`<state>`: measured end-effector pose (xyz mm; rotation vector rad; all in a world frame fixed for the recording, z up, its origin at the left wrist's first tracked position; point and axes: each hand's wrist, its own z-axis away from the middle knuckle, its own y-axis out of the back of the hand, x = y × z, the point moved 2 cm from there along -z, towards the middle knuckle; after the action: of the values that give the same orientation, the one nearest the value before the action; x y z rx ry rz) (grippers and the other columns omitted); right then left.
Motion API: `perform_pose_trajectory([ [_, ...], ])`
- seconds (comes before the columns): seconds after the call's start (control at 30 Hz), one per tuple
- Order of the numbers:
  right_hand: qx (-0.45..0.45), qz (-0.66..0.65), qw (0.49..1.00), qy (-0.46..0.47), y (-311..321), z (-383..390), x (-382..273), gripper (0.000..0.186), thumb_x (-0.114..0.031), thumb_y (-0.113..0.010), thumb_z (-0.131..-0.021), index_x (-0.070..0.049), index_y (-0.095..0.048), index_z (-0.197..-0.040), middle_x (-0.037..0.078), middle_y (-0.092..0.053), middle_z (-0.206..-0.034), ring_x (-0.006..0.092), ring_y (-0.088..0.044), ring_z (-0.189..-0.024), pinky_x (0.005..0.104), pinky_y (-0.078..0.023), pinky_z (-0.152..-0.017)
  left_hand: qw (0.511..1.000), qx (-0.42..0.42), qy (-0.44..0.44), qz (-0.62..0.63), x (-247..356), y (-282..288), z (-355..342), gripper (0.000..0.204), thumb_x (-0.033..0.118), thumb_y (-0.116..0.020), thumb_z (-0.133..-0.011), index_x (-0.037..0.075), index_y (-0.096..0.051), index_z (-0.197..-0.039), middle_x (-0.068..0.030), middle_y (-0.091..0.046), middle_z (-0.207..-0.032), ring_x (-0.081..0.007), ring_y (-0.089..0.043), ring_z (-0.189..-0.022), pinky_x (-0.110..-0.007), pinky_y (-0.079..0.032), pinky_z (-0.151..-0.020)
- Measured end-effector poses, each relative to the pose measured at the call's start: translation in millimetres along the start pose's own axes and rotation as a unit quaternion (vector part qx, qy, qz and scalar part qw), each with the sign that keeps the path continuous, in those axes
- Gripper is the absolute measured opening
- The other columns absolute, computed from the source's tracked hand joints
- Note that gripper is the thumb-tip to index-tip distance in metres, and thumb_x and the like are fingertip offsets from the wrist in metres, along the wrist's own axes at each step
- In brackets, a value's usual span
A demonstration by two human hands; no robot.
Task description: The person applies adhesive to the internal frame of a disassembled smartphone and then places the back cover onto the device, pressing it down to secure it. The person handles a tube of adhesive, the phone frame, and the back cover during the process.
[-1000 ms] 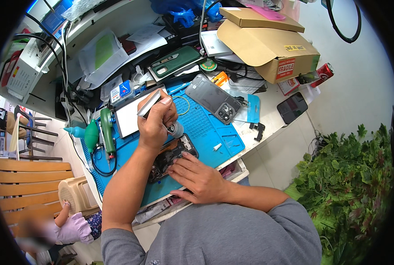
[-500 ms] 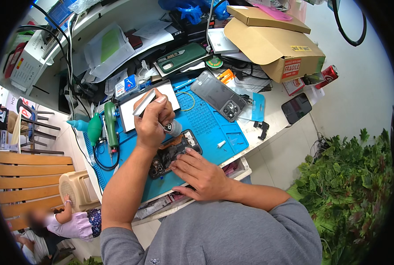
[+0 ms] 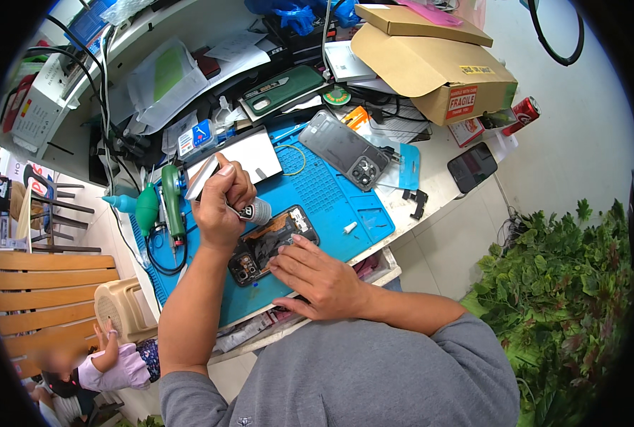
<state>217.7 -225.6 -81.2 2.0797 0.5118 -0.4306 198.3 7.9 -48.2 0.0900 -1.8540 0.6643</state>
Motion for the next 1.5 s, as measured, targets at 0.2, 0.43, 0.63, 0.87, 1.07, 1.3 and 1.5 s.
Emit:
perform_pose_trajectory([
  [0.2,-0.004,-0.006,1.0,0.002,1.0,-1.8,-0.3,0.059,-0.038,-0.087,-0.099,0.007,-0.076,-0.135,0.02,-0.075,-0.137,0.0357,-0.068,-0.138,0.0591,-0.048,-0.128,1.0,-0.012,0.001,-0.009,3.5,6.2,5.4,0.029,0.024,-0.049,-0.116,0.013,-0.036,-0.092,0.0021,-0.034,-0.072,-0.0102,-0.035,-0.061,-0.03,-0.034,-0.061],
  [0.43,-0.002,-0.001,1.0,0.004,0.0,0.0,-0.1,0.059,-0.038,-0.087,-0.099,0.007,-0.075,-0.136,0.02,-0.074,-0.138,0.036,-0.068,-0.138,0.0593,-0.048,-0.128,1.0,0.008,0.005,-0.008,5.6,12.5,10.6,0.03,0.023,-0.048,-0.116,0.013,-0.036,-0.091,0.0018,-0.035,-0.072,-0.0102,-0.034,-0.06,-0.03,-0.034,-0.06],
  [0.63,-0.003,0.0,1.0,0.003,-0.7,-1.5,-0.9,0.058,-0.038,-0.087,-0.098,0.006,-0.076,-0.135,0.019,-0.074,-0.139,0.0359,-0.068,-0.138,0.0594,-0.048,-0.127,1.0,0.014,-0.003,-0.005,13.8,19.2,17.5,0.028,0.021,-0.05,-0.115,0.013,-0.036,-0.092,0.0018,-0.035,-0.072,-0.01,-0.034,-0.06,-0.03,-0.033,-0.059],
  [0.87,-0.005,0.004,1.0,0.001,-1.6,-0.1,-0.4,0.057,-0.037,-0.088,-0.098,0.006,-0.076,-0.134,0.019,-0.075,-0.138,0.0367,-0.068,-0.138,0.0592,-0.047,-0.128,1.0,0.019,-0.015,-0.002,19.8,30.1,23.8,0.027,0.021,-0.05,-0.115,0.013,-0.037,-0.092,0.0019,-0.035,-0.071,-0.0097,-0.034,-0.059,-0.03,-0.034,-0.059],
  [1.07,-0.001,0.002,1.0,-0.003,-3.7,1.0,-0.2,0.059,-0.037,-0.088,-0.098,0.006,-0.076,-0.135,0.018,-0.075,-0.138,0.0369,-0.067,-0.138,0.0596,-0.046,-0.129,0.998,0.053,-0.016,0.0,24.6,38.8,32.5,0.027,0.022,-0.048,-0.115,0.014,-0.037,-0.092,0.0024,-0.035,-0.07,-0.0097,-0.034,-0.058,-0.03,-0.034,-0.058],
  [1.3,-0.005,0.008,1.0,-0.001,-4.5,0.5,-0.5,0.06,-0.037,-0.09,-0.097,0.006,-0.076,-0.136,0.018,-0.076,-0.137,0.0373,-0.067,-0.138,0.0603,-0.047,-0.128,0.996,0.079,-0.027,0.026,32.8,47.7,43.8,0.027,0.018,-0.051,-0.114,0.013,-0.039,-0.09,0.0019,-0.035,-0.069,-0.0098,-0.032,-0.058,-0.03,-0.033,-0.057],
  [1.5,-0.011,0.004,1.0,-0.011,-3.3,-1.1,-1.0,0.06,-0.037,-0.091,-0.095,0.005,-0.077,-0.136,0.017,-0.077,-0.137,0.0374,-0.068,-0.137,0.0616,-0.048,-0.126,0.995,0.089,-0.037,0.013,38.5,64.5,54.8,0.027,0.019,-0.049,-0.115,0.014,-0.038,-0.091,0.0012,-0.036,-0.07,-0.0108,-0.036,-0.058,-0.03,-0.036,-0.059],
])
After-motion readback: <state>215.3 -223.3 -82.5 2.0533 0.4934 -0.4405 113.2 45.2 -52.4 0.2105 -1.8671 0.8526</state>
